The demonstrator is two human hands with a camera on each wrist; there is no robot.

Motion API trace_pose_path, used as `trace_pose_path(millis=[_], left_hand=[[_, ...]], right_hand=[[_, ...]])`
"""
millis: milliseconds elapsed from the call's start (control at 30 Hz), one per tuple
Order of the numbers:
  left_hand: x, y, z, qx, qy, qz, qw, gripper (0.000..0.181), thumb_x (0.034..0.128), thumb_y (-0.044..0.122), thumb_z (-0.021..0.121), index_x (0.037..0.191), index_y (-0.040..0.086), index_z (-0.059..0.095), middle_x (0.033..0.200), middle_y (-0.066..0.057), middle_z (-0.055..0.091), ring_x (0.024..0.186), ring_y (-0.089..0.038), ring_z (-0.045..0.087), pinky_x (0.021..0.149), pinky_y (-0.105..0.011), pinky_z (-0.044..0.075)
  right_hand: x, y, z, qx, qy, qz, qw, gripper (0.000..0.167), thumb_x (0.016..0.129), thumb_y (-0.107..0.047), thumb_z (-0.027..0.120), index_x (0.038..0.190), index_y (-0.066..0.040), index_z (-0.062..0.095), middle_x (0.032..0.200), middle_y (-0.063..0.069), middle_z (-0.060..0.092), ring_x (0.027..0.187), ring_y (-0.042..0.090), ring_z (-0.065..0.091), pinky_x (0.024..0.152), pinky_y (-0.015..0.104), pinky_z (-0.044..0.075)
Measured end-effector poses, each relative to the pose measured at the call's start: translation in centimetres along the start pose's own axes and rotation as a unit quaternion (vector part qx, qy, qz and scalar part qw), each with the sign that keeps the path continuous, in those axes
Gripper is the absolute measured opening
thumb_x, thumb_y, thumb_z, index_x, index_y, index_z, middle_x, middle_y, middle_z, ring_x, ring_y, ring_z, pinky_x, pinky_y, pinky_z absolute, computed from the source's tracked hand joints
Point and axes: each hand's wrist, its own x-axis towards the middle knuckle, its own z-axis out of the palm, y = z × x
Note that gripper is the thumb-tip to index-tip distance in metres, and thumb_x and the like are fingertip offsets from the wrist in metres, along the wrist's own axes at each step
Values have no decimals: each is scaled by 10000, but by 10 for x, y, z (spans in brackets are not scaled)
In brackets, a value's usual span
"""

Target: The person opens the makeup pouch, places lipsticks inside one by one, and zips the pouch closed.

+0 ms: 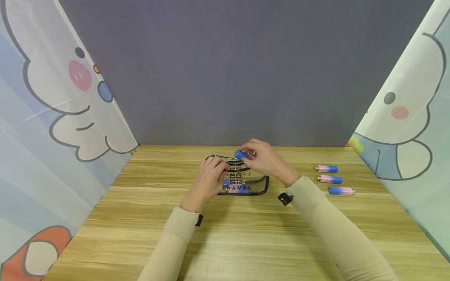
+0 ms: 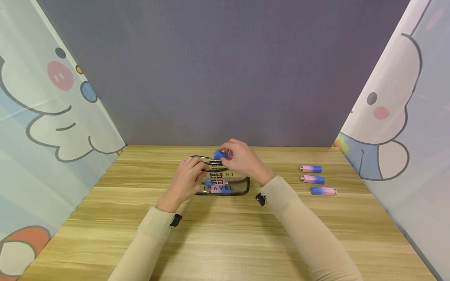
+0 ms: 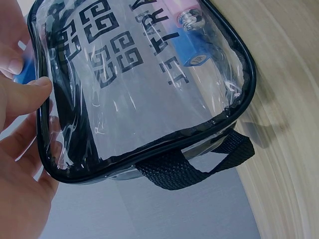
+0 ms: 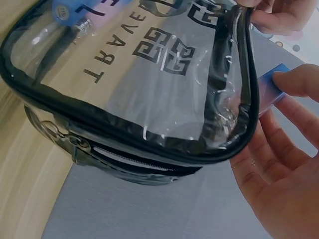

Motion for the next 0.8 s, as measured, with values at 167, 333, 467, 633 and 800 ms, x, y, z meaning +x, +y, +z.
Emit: trace_pose_path(millis=[167,333,467,633,800], left_hand=[[0,0,1,12,-3,12,10000,143,898,-36,730,955,95,717,1008,-48,662,913,-252,572,760,-377,423],[0,0,0,13,-22,6,10000,142,896,-33,734,964,92,719,1017,-50,664,921,-253,575,761,-377,425],[0,1,0,22,-22,6,10000,142,895,-29,738,964,92,716,1018,-49,662,922,-256,574,762,-376,426],[0,0,0,14,-42,10,10000,142,897,-29,735,963,95,713,1021,-49,659,929,-258,572,768,-379,426],[0,0,0,-33,-13,16,10000,140,892,-31,740,960,88,711,1023,-51,654,935,-266,570,774,-389,428]], right_hand=[[0,0,5,18,-86,-7,10000,308,916,-125,700,1214,-49,719,1019,35,630,890,190,597,738,358,511],[1,0,10,-162,-172,16,9997,271,925,-123,706,1186,-55,728,991,24,618,858,180,578,724,346,500],[1,1,14,-332,-363,75,9988,274,922,-109,703,1189,-52,723,978,20,603,842,174,564,710,331,497],[3,0,14,-556,-573,40,9968,311,917,-106,697,1219,-32,714,976,25,600,821,166,543,700,316,483],[7,-3,13,-806,-758,-5,9939,312,911,-95,681,1215,-36,724,972,27,603,767,160,500,669,306,441]])
